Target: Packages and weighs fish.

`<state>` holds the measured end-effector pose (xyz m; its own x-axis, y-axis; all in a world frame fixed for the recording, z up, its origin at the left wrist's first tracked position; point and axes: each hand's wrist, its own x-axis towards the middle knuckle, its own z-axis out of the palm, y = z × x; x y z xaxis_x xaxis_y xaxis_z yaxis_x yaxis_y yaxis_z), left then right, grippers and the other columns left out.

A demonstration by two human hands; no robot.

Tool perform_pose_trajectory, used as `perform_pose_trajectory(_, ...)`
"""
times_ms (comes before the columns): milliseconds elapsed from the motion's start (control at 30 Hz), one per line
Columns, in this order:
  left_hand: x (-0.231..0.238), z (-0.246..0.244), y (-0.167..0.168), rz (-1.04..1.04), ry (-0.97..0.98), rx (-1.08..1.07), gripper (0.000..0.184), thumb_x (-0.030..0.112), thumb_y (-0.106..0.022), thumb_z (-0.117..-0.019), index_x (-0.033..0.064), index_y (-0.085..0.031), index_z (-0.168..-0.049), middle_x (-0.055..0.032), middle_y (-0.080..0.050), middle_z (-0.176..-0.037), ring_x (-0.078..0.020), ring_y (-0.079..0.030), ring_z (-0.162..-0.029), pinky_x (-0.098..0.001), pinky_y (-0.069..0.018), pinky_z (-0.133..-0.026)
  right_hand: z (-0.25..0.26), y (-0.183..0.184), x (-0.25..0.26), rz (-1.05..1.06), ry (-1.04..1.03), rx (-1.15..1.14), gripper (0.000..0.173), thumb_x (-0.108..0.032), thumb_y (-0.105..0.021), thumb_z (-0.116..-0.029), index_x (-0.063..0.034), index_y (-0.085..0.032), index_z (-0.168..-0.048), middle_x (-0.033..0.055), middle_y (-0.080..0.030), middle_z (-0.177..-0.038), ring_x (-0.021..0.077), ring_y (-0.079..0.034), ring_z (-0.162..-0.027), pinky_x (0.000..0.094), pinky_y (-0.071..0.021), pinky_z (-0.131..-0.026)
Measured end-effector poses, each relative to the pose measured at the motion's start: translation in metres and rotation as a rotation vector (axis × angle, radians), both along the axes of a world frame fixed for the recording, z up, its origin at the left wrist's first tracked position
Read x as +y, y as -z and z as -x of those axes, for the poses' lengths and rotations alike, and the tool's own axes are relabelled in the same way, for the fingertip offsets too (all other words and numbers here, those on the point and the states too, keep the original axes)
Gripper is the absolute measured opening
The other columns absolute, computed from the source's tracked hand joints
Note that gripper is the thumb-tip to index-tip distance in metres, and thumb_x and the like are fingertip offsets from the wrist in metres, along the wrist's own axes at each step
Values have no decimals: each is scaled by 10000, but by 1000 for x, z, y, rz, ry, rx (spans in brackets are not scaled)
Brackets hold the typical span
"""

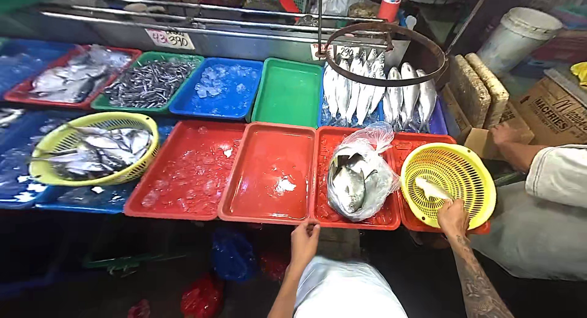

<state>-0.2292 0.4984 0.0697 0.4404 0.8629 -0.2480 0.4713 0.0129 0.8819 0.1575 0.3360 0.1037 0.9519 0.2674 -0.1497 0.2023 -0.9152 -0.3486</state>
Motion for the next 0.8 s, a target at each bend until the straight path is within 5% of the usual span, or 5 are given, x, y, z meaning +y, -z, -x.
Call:
perform_pose_trajectory(200, -5, -48, -15, 51, 172, -54, 234, 129, -587, -1006, 35, -679, -1200, -105, -715, -1129, -163, -721, -890, -354, -606, -830, 34, 14, -20, -126, -49, -136, 450, -241, -536, -1045, 57, -584, -1378, 369, -471, -1447, 550, -415, -1377, 667, -334, -1128)
perform_pose_trajectory(367, -15, -66, 1, -10, 366, 51, 531, 201, -590, -999, 146, -504, -1520, -179, -581, -1374, -232, -686, -968, -400, -584, -865, 120, -5, 59, -437, -444, 83, 394, -146, -578, -1010, 44, -604, -1354, 257, -599, -1333, 332, -645, -1183, 441, -548, -1016)
perform_pose_trajectory(500, -27, -73, 3, -21, 457, 251, 521, 233, -581, -1010, 179, -504, -1522, -199, -549, -1394, -307, -672, -1013, -502, -559, -899, 141, 9, 125, -318, -277, 473, 589, -234, -670, -969, 68, -480, -1438, 272, -586, -1359, 375, -585, -1264, 504, -466, -1080)
perform_pose_trajectory(700, -26, -72, 7, -83, 475, 352, 435, 244, -575, -1023, 142, -582, -1446, -189, -611, -1340, -353, -645, -1142, -574, -522, -962, 154, 21, 137, -287, -65, 608, 453, -304, -726, -939, 58, -650, -1200, 259, -671, -1191, 383, -639, -1159, 560, -493, -999)
perform_pose_trajectory(800, -28, -71, 7, -108, 483, 323, 429, 222, -581, -1018, 111, -589, -1433, -196, -620, -1319, -348, -653, -1123, -561, -523, -962, 155, 24, 142, -354, 51, 660, 522, -335, -779, -902, 49, -636, -1225, 262, -658, -1217, 385, -624, -1181, 559, -488, -1005)
